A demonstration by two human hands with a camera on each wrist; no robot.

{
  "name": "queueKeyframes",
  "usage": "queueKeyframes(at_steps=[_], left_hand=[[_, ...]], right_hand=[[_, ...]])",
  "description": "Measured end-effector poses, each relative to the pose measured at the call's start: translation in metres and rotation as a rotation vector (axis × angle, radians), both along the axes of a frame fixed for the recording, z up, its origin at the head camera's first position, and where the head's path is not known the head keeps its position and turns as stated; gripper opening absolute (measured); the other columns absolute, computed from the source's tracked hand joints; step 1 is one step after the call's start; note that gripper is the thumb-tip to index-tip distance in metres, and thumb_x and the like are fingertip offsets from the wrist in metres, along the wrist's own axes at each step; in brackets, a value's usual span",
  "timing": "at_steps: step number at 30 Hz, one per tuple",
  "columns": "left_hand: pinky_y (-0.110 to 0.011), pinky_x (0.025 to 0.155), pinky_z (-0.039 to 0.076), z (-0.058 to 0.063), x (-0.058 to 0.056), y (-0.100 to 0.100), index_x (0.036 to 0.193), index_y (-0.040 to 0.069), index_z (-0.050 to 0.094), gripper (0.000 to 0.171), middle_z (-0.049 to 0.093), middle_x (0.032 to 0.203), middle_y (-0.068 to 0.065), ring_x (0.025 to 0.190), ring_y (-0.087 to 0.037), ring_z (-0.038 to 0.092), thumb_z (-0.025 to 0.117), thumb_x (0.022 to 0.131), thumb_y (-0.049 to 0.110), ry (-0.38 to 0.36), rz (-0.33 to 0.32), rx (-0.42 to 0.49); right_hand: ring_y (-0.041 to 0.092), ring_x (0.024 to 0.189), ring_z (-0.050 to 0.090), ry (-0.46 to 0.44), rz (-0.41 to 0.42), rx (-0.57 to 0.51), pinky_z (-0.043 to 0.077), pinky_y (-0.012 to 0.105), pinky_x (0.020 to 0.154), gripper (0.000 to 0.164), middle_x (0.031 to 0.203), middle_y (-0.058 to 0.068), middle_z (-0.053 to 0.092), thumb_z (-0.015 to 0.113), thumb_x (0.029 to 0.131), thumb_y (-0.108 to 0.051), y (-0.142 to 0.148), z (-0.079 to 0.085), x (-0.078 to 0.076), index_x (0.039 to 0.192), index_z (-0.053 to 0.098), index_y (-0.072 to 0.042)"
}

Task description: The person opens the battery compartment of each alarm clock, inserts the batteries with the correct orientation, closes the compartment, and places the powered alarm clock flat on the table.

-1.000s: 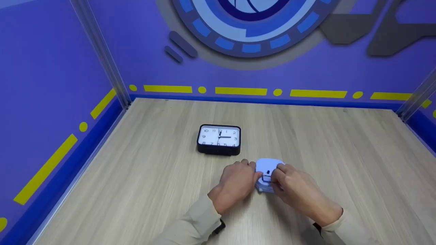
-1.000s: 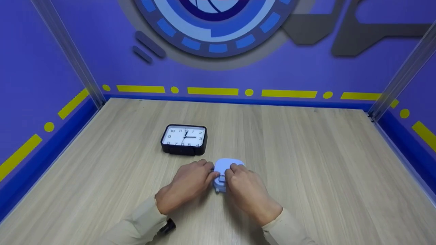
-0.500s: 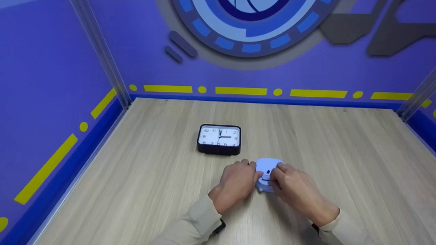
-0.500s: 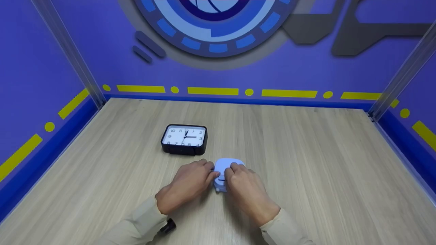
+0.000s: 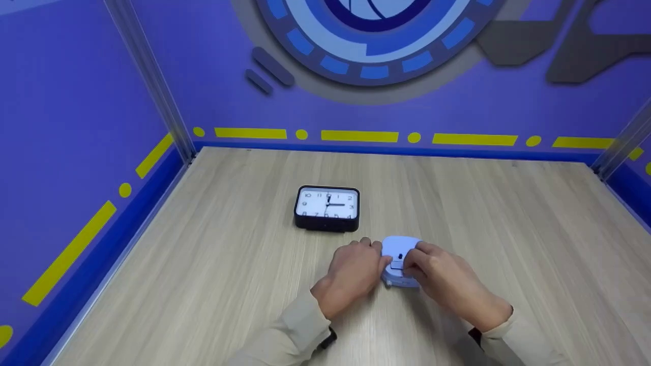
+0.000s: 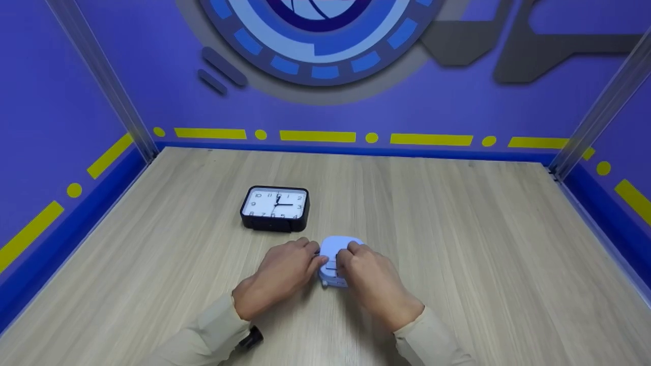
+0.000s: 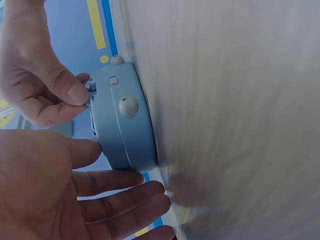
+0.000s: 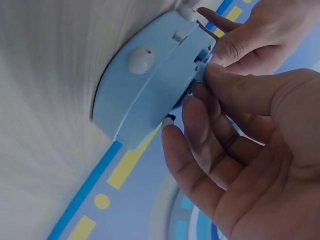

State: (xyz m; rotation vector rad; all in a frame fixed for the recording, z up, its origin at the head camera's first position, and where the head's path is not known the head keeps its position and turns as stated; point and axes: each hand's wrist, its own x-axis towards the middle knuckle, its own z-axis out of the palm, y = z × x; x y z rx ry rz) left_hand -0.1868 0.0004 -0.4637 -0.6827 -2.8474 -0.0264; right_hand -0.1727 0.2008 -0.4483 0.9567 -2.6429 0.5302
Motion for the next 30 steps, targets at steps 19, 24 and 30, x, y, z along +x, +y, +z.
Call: queueKeyframes(at_steps=[19, 24, 30], left_hand=[[-0.033, 0.061, 0.054, 0.001, -0.002, 0.001, 0.107, 0.008, 0.074, 0.039, 0.067, 0.088, -0.004, 0.077, -0.019, 0.069, 0.055, 0.111, 0.042, -0.027, 0.022, 0.008], [-0.033, 0.062, 0.054, 0.0, -0.002, 0.001, 0.109, 0.008, 0.074, 0.041, 0.067, 0.089, -0.004, 0.078, -0.019, 0.069, 0.054, 0.111, 0.044, -0.045, 0.019, 0.015], [-0.032, 0.059, 0.053, -0.001, 0.0, 0.001, 0.103, 0.01, 0.072, 0.04, 0.065, 0.085, -0.003, 0.075, -0.019, 0.068, 0.054, 0.111, 0.044, 0.016, 0.013, -0.019]], right_hand=[[0.007, 0.079, 0.057, -0.273, -0.067, -0.049, 0.054, 0.03, 0.07, 0.016, 0.09, -0.008, 0.059, 0.082, 0.095, -0.017, 0.013, -0.001, -0.014, 0.099, 0.067, -0.012], [0.006, 0.079, 0.058, -0.268, -0.069, -0.076, 0.053, 0.029, 0.069, 0.018, 0.09, -0.007, 0.059, 0.083, 0.094, -0.018, 0.012, -0.002, -0.012, 0.097, 0.066, -0.012], [0.006, 0.076, 0.056, -0.24, -0.087, -0.102, 0.05, 0.029, 0.065, 0.022, 0.087, -0.008, 0.058, 0.085, 0.092, -0.022, 0.012, -0.002, -0.01, 0.094, 0.065, -0.013]])
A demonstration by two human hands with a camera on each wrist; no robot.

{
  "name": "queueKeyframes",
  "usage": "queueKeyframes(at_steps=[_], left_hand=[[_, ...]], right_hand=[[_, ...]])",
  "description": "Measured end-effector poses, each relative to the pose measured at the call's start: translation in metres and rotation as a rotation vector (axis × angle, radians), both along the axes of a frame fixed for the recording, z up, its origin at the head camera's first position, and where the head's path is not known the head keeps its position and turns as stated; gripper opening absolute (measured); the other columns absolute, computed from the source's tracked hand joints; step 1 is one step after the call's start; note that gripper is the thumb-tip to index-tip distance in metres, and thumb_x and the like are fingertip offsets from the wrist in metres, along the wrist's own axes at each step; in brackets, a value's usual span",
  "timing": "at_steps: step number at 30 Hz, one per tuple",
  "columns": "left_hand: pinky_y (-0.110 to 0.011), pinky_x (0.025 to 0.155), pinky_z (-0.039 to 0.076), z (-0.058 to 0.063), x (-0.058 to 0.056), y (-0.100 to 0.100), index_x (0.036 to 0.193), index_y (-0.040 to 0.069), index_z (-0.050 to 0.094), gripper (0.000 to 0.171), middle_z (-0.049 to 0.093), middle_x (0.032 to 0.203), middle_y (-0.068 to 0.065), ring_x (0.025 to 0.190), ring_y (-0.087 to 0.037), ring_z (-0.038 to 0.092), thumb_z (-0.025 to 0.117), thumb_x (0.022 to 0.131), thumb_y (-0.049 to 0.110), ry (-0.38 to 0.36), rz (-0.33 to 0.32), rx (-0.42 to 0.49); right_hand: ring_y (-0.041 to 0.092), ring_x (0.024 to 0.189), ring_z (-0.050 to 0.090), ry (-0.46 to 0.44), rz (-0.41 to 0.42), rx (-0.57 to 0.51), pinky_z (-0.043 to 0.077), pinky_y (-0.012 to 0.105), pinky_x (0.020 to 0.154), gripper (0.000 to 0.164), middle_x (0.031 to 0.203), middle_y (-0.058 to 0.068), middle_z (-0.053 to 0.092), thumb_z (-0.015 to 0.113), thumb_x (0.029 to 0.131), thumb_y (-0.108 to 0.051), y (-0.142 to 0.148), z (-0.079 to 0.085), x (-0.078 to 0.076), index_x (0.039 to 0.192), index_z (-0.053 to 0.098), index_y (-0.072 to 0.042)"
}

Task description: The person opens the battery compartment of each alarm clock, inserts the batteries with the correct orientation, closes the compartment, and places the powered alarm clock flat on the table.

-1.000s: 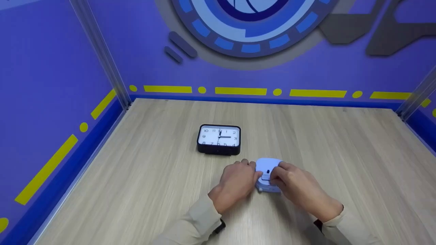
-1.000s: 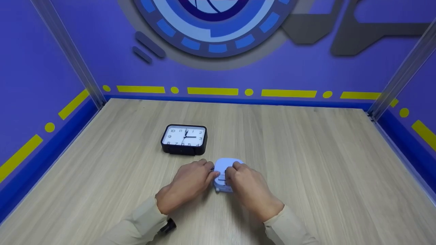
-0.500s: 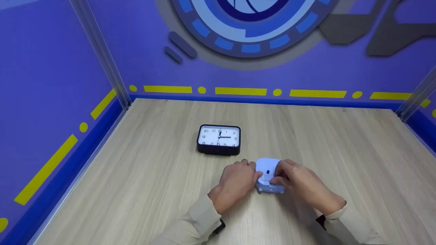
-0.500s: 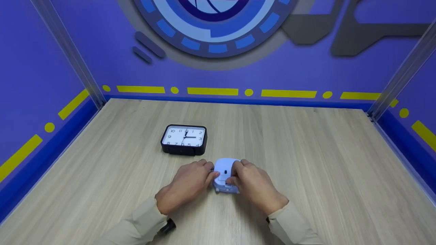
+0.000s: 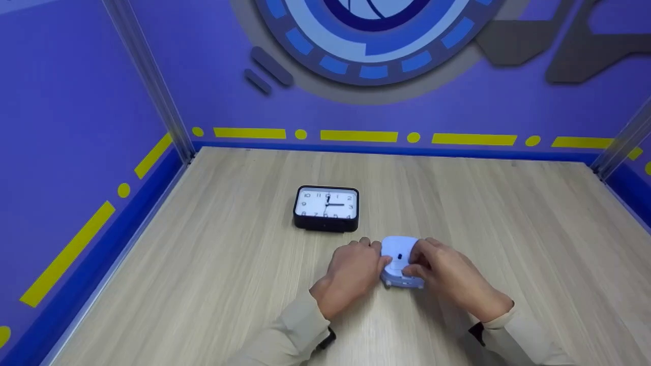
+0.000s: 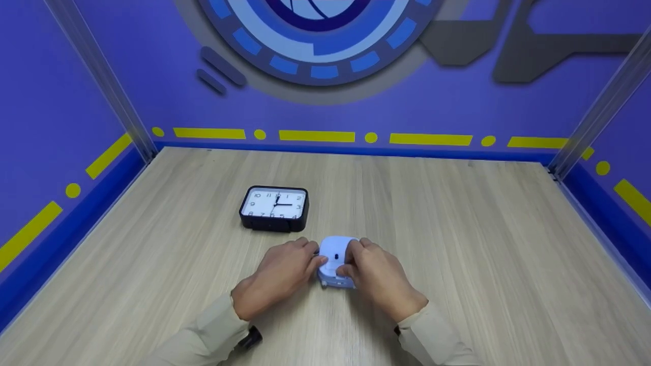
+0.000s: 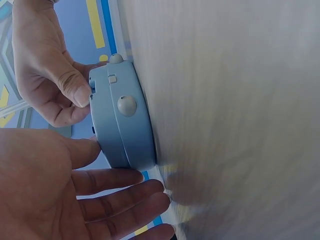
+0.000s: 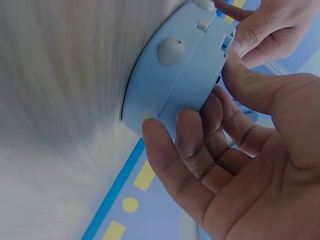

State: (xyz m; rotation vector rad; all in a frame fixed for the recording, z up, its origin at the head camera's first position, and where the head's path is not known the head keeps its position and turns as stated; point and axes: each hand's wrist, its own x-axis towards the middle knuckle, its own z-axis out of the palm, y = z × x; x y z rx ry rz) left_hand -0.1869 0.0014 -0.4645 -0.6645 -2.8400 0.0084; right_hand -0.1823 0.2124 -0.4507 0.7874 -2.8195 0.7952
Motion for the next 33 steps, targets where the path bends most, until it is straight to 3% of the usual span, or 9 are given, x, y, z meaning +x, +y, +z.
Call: queueKeyframes(at_steps=[12, 16, 21, 27, 33], left_hand=[[-0.032, 0.061, 0.053, 0.001, -0.001, -0.001, 0.108, 0.008, 0.073, 0.04, 0.066, 0.088, -0.004, 0.078, -0.019, 0.068, 0.053, 0.112, 0.043, -0.042, -0.006, 0.009], [-0.033, 0.062, 0.054, 0.001, -0.002, -0.001, 0.11, 0.008, 0.074, 0.041, 0.068, 0.091, -0.004, 0.08, -0.02, 0.069, 0.053, 0.112, 0.044, -0.066, -0.004, 0.025], [-0.035, 0.065, 0.055, 0.002, -0.004, 0.0, 0.114, 0.008, 0.074, 0.042, 0.069, 0.095, -0.005, 0.084, -0.021, 0.069, 0.054, 0.111, 0.044, -0.117, 0.011, 0.056], [-0.036, 0.067, 0.055, 0.003, -0.003, -0.002, 0.112, 0.007, 0.076, 0.042, 0.069, 0.096, -0.006, 0.085, -0.022, 0.069, 0.054, 0.111, 0.043, -0.125, 0.005, 0.083], [-0.037, 0.069, 0.056, 0.002, -0.002, -0.003, 0.111, 0.006, 0.076, 0.04, 0.069, 0.096, -0.006, 0.085, -0.023, 0.069, 0.055, 0.111, 0.041, -0.121, -0.009, 0.117]], right_hand=[[0.008, 0.072, 0.051, -0.077, -0.056, -0.029, 0.046, 0.028, 0.062, 0.024, 0.083, -0.006, 0.056, 0.086, 0.091, -0.018, -0.003, 0.001, -0.001, 0.091, 0.063, -0.013], [0.01, 0.072, 0.051, -0.068, -0.073, -0.02, 0.045, 0.028, 0.063, 0.017, 0.083, -0.005, 0.056, 0.079, 0.098, -0.016, -0.001, 0.001, -0.003, 0.092, 0.064, -0.011], [0.012, 0.068, 0.051, -0.027, -0.153, 0.01, 0.044, 0.03, 0.06, 0.013, 0.079, -0.001, 0.057, 0.073, 0.101, -0.011, 0.005, 0.001, -0.006, 0.094, 0.064, -0.005], [0.013, 0.058, 0.05, -0.124, -0.186, -0.011, 0.04, 0.031, 0.053, 0.028, 0.069, 0.0, 0.054, 0.07, 0.105, -0.023, 0.01, -0.002, -0.009, 0.11, 0.055, 0.0], [0.015, 0.063, 0.054, -0.219, -0.196, -0.023, 0.045, 0.033, 0.057, 0.045, 0.075, 0.002, 0.059, 0.067, 0.106, -0.026, 0.006, -0.006, -0.01, 0.13, 0.05, 0.008]])
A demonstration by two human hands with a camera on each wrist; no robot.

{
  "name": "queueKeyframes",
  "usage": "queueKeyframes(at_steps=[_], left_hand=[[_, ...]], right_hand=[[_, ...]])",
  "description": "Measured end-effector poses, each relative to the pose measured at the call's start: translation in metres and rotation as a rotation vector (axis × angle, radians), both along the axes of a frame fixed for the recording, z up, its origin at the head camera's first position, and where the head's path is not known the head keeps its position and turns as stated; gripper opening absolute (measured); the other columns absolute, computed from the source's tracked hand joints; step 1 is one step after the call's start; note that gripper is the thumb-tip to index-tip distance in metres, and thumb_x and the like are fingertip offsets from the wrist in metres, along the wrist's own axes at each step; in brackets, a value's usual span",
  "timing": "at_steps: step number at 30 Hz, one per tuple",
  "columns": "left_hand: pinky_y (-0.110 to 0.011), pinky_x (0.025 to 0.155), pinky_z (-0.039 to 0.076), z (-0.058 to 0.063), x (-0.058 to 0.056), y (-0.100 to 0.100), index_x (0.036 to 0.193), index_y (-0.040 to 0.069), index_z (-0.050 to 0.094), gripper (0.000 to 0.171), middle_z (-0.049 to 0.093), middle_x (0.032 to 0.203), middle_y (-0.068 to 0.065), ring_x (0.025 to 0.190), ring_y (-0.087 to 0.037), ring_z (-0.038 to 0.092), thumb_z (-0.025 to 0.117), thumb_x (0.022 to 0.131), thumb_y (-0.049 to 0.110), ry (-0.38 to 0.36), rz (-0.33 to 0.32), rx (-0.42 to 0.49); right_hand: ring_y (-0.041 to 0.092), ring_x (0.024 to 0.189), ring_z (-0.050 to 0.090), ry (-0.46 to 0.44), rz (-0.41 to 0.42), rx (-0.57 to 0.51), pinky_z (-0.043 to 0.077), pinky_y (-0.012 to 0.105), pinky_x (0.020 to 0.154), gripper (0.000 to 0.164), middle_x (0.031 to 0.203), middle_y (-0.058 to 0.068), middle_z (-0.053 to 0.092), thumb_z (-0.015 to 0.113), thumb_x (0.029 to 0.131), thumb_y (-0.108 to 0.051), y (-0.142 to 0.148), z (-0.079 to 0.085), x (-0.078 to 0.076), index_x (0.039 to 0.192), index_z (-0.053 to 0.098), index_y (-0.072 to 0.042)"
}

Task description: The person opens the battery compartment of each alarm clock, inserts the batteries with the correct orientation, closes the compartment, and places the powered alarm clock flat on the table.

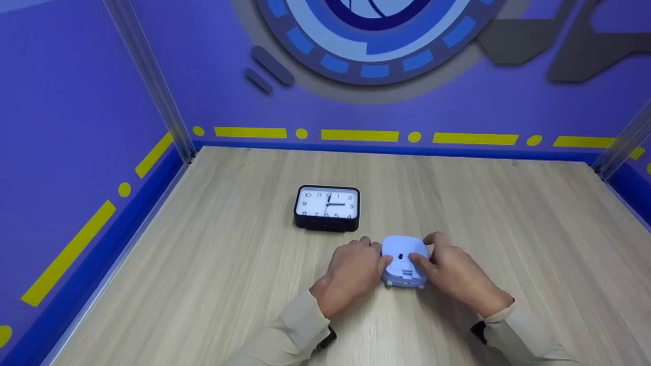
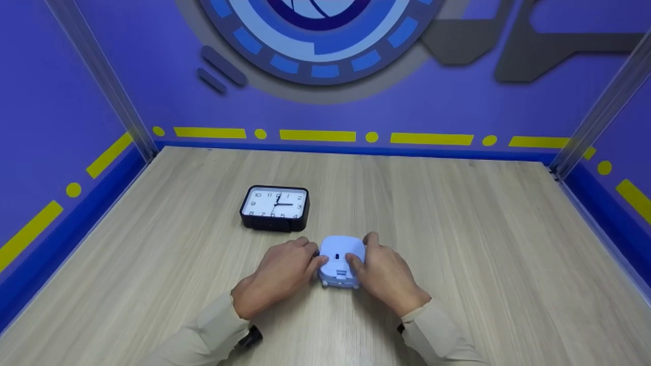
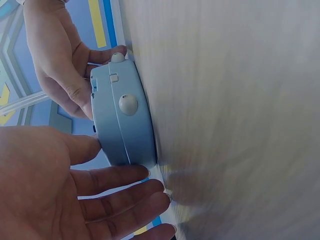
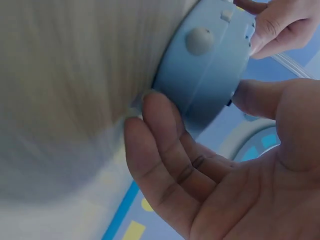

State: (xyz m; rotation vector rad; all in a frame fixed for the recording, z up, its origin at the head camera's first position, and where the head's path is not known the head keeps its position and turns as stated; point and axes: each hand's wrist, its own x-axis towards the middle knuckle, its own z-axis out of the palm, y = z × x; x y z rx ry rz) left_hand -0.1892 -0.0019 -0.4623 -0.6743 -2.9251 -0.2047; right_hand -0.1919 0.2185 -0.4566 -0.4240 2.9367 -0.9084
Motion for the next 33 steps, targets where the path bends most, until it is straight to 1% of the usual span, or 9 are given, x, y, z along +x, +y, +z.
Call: queueKeyframes(at_steps=[6, 10, 12, 16, 20, 23, 26, 30, 33], left_hand=[[-0.037, 0.069, 0.055, 0.0, -0.0006, 0.001, 0.112, 0.006, 0.076, 0.04, 0.069, 0.097, -0.006, 0.086, -0.023, 0.069, 0.055, 0.111, 0.04, -0.006, -0.001, 0.007], [-0.037, 0.069, 0.055, -0.0004, -0.0006, 0.0016, 0.112, 0.006, 0.076, 0.041, 0.069, 0.097, -0.006, 0.086, -0.022, 0.069, 0.054, 0.111, 0.041, -0.008, 0.004, -0.008], [-0.036, 0.069, 0.055, -0.0006, -0.0003, 0.0016, 0.113, 0.006, 0.076, 0.041, 0.069, 0.097, -0.006, 0.086, -0.022, 0.069, 0.054, 0.112, 0.041, -0.003, 0.005, -0.025], [-0.036, 0.067, 0.056, -0.0008, 0.0001, 0.0015, 0.112, 0.006, 0.076, 0.042, 0.069, 0.095, -0.006, 0.084, -0.022, 0.069, 0.052, 0.112, 0.04, 0.031, -0.002, -0.074], [-0.037, 0.066, 0.056, -0.0008, -0.0003, 0.0017, 0.111, 0.006, 0.076, 0.04, 0.068, 0.094, -0.006, 0.083, -0.023, 0.069, 0.052, 0.112, 0.038, 0.041, -0.008, -0.083], [-0.037, 0.066, 0.055, -0.0005, -0.0009, 0.0019, 0.109, 0.006, 0.076, 0.037, 0.068, 0.093, -0.006, 0.082, -0.024, 0.068, 0.052, 0.112, 0.034, 0.021, -0.013, -0.065], [-0.037, 0.065, 0.054, -0.0002, -0.0013, 0.0015, 0.105, 0.007, 0.075, 0.033, 0.067, 0.092, -0.006, 0.081, -0.023, 0.066, 0.051, 0.112, 0.03, 0.022, -0.045, -0.095], [-0.037, 0.063, 0.053, 0.0002, -0.0011, 0.0013, 0.1, 0.007, 0.073, 0.033, 0.065, 0.088, -0.006, 0.077, -0.023, 0.064, 0.049, 0.111, 0.026, 0.026, -0.056, -0.057], [-0.038, 0.063, 0.052, 0.0007, -0.0008, 0.0016, 0.095, 0.005, 0.072, 0.038, 0.062, 0.084, -0.006, 0.074, -0.024, 0.062, 0.045, 0.112, 0.027, -0.009, -0.032, 0.039]], right_hand=[[0.016, 0.063, 0.053, -0.032, -0.025, -0.015, 0.042, 0.032, 0.056, 0.043, 0.075, 0.004, 0.057, 0.065, 0.106, -0.022, -0.0009, -0.0025, 0.0001, 0.132, 0.049, 0.009], [0.017, 0.065, 0.054, -0.07, -0.038, -0.043, 0.044, 0.033, 0.057, 0.044, 0.078, 0.004, 0.059, 0.066, 0.106, -0.025, -0.0003, -0.0022, -0.0003, 0.131, 0.05, 0.007], [0.017, 0.065, 0.055, -0.08, -0.041, -0.033, 0.044, 0.034, 0.057, 0.044, 0.078, 0.004, 0.06, 0.066, 0.106, -0.029, 0.0, -0.0011, -0.0001, 0.129, 0.052, 0.006], [0.018, 0.066, 0.053, -0.044, -0.044, 0.038, 0.042, 0.037, 0.059, 0.041, 0.076, 0.003, 0.057, 0.065, 0.106, -0.036, 0.0003, 0.002, 0.0016, 0.117, 0.058, 0.003], [0.019, 0.065, 0.052, -0.006, -0.052, 0.09, 0.041, 0.037, 0.059, 0.033, 0.074, 0.003, 0.053, 0.065, 0.106, -0.033, -0.0006, 0.0038, 0.0026, 0.1, 0.059, 0.0], [0.02, 0.064, 0.052, -0.018, -0.062, 0.066, 0.041, 0.037, 0.058, 0.029, 0.074, 0.004, 0.054, 0.064, 0.103, -0.028, -0.0014, 0.0037, 0.0013, 0.096, 0.058, -0.001], [0.02, 0.065, 0.052, -0.045, -0.084, 0.026, 0.042, 0.036, 0.058, 0.024, 0.074, 0.004, 0.055, 0.065, 0.099, -0.025, -0.0011, 0.0035, -0.0008, 0.093, 0.059, -0.002], [0.02, 0.064, 0.053, -0.099, -0.119, -0.027, 0.043, 0.036, 0.058, 0.02, 0.074, 0.005, 0.057, 0.064, 0.095, -0.022, 0.0018, 0.0039, -0.0038, 0.089, 0.059, -0.004], [0.02, 0.064, 0.058, -0.149, -0.134, -0.073, 0.047, 0.035, 0.057, 0.02, 0.075, 0.006, 0.061, 0.062, 0.096, -0.022, 0.0043, 0.0041, -0.0054, 0.089, 0.059, -0.003]])
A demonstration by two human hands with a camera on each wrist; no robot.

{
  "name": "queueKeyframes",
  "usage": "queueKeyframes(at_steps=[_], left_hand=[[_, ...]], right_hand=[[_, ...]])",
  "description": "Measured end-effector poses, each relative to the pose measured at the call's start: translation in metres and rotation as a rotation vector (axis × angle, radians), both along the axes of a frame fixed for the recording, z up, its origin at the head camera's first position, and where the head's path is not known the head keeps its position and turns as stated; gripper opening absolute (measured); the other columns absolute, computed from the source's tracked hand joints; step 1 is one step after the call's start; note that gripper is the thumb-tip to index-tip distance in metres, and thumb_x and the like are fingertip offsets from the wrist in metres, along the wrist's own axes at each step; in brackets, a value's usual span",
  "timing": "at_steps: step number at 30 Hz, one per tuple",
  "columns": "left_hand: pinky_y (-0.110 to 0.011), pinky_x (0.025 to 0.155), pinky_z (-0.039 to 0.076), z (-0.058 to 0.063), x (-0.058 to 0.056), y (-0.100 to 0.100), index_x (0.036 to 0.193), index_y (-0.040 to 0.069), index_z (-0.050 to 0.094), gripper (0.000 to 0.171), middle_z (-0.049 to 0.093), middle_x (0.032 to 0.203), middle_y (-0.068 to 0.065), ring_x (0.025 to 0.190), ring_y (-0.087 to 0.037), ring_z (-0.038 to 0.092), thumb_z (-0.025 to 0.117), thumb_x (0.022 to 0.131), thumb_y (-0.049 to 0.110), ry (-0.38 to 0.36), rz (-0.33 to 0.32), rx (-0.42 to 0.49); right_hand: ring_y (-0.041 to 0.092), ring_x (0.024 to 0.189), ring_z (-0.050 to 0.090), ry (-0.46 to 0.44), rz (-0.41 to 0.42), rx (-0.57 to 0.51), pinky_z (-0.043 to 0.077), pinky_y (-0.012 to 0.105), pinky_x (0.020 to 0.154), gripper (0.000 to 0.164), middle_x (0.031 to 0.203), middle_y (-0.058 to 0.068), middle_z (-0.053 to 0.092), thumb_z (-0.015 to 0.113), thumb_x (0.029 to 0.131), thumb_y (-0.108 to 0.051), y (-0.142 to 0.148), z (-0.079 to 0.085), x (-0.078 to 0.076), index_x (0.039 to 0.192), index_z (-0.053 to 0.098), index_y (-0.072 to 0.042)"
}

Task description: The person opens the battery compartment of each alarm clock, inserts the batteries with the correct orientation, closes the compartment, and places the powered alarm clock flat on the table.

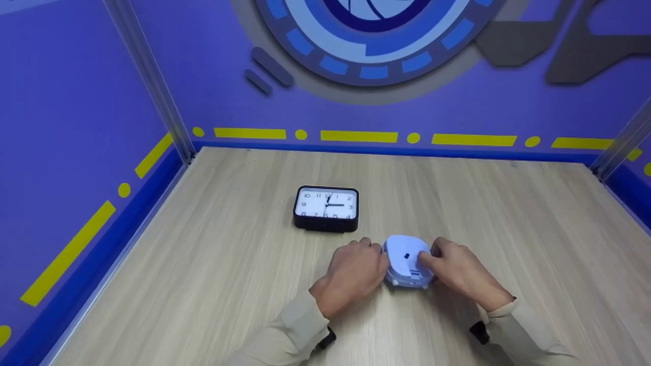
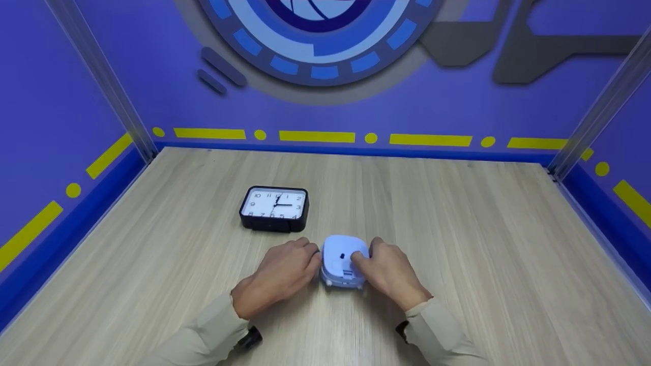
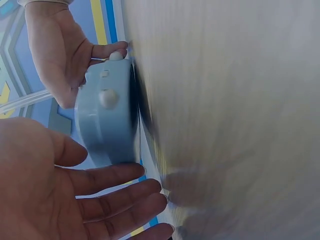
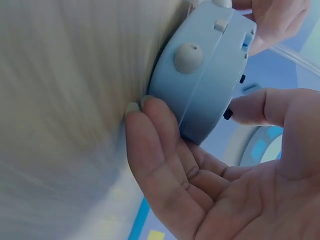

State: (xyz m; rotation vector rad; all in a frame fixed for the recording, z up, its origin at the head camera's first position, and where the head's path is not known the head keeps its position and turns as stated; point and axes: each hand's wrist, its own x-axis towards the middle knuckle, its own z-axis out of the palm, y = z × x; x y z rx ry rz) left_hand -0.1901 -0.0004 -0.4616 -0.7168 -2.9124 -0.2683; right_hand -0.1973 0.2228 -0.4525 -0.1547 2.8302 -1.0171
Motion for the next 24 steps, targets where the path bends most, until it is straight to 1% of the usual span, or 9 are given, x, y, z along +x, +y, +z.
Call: queueKeyframes(at_steps=[5, 8, 10, 12, 14, 16, 19, 21, 24], left_hand=[[-0.04, 0.064, 0.051, 0.001, -0.001, -0.001, 0.095, 0.005, 0.073, 0.046, 0.061, 0.083, -0.006, 0.075, -0.024, 0.061, 0.043, 0.113, 0.034, -0.088, 0.019, 0.117], [-0.039, 0.063, 0.049, 0.002, -0.002, -0.002, 0.094, 0.006, 0.073, 0.048, 0.059, 0.081, -0.003, 0.072, -0.02, 0.058, 0.042, 0.114, 0.038, -0.133, 0.014, 0.182], [-0.037, 0.06, 0.046, 0.002, -0.003, -0.003, 0.088, 0.008, 0.069, 0.049, 0.055, 0.077, -0.001, 0.068, -0.017, 0.053, 0.042, 0.114, 0.039, -0.154, 0.006, 0.223], [-0.033, 0.057, 0.041, 0.002, -0.003, -0.004, 0.08, 0.011, 0.063, 0.048, 0.05, 0.073, 0.002, 0.064, -0.014, 0.047, 0.044, 0.113, 0.04, -0.172, -0.005, 0.264], [-0.031, 0.055, 0.038, 0.002, -0.004, -0.004, 0.076, 0.014, 0.057, 0.048, 0.046, 0.071, 0.004, 0.062, -0.012, 0.044, 0.046, 0.113, 0.04, -0.175, -0.021, 0.296], [-0.029, 0.054, 0.036, 0.002, -0.004, -0.004, 0.074, 0.015, 0.053, 0.047, 0.045, 0.07, 0.005, 0.06, -0.011, 0.043, 0.047, 0.113, 0.041, -0.172, -0.036, 0.319], [-0.029, 0.055, 0.036, 0.001, -0.004, -0.004, 0.076, 0.016, 0.054, 0.045, 0.045, 0.07, 0.006, 0.061, -0.01, 0.043, 0.048, 0.113, 0.041, -0.17, -0.045, 0.337], [-0.028, 0.055, 0.035, 0.001, -0.004, -0.004, 0.078, 0.015, 0.055, 0.043, 0.045, 0.07, 0.006, 0.061, -0.01, 0.043, 0.048, 0.112, 0.041, -0.174, -0.041, 0.349], [-0.028, 0.055, 0.033, 0.001, -0.004, -0.004, 0.078, 0.015, 0.055, 0.043, 0.044, 0.07, 0.007, 0.061, -0.009, 0.041, 0.048, 0.112, 0.041, -0.176, -0.035, 0.364]], right_hand=[[0.021, 0.063, 0.065, -0.063, -0.01, -0.064, 0.052, 0.036, 0.056, 0.028, 0.08, 0.009, 0.065, 0.057, 0.101, -0.024, 0.002, -0.001, -0.002, 0.101, 0.063, 0.004], [0.021, 0.064, 0.066, -0.077, -0.019, -0.091, 0.054, 0.037, 0.057, 0.031, 0.081, 0.01, 0.066, 0.055, 0.103, -0.023, 0.001, -0.001, -0.001, 0.107, 0.065, 0.007], [0.021, 0.065, 0.066, -0.076, -0.015, -0.092, 0.054, 0.037, 0.058, 0.033, 0.081, 0.009, 0.066, 0.054, 0.104, -0.023, 0.0, -0.001, 0.0, 0.109, 0.065, 0.007], [0.02, 0.066, 0.066, -0.064, 0.002, -0.066, 0.053, 0.036, 0.059, 0.033, 0.081, 0.008, 0.066, 0.053, 0.106, -0.024, 0.0, 0.0, 0.001, 0.109, 0.066, 0.007], [0.019, 0.067, 0.063, -0.026, 0.03, -0.011, 0.051, 0.036, 0.06, 0.034, 0.08, 0.006, 0.065, 0.053, 0.107, -0.024, 0.0, 0.002, 0.002, 0.11, 0.066, 0.007], [0.018, 0.065, 0.059, 0.029, 0.052, 0.053, 0.049, 0.036, 0.059, 0.033, 0.078, 0.005, 0.063, 0.054, 0.107, -0.022, 0.001, 0.005, 0.004, 0.113, 0.064, 0.009], [0.017, 0.062, 0.055, 0.153, 0.064, 0.129, 0.045, 0.037, 0.057, 0.03, 0.076, 0.004, 0.06, 0.061, 0.104, -0.017, 0.002, 0.008, 0.007, 0.116, 0.061, 0.01], [0.017, 0.061, 0.053, 0.24, 0.064, 0.15, 0.045, 0.036, 0.055, 0.027, 0.077, 0.005, 0.06, 0.066, 0.101, -0.013, 0.001, 0.01, 0.01, 0.115, 0.06, 0.009], [0.016, 0.064, 0.054, 0.342, 0.083, 0.148, 0.045, 0.035, 0.055, 0.017, 0.083, 0.006, 0.06, 0.072, 0.097, -0.007, -0.002, 0.011, 0.013, 0.105, 0.062, 0.003]])
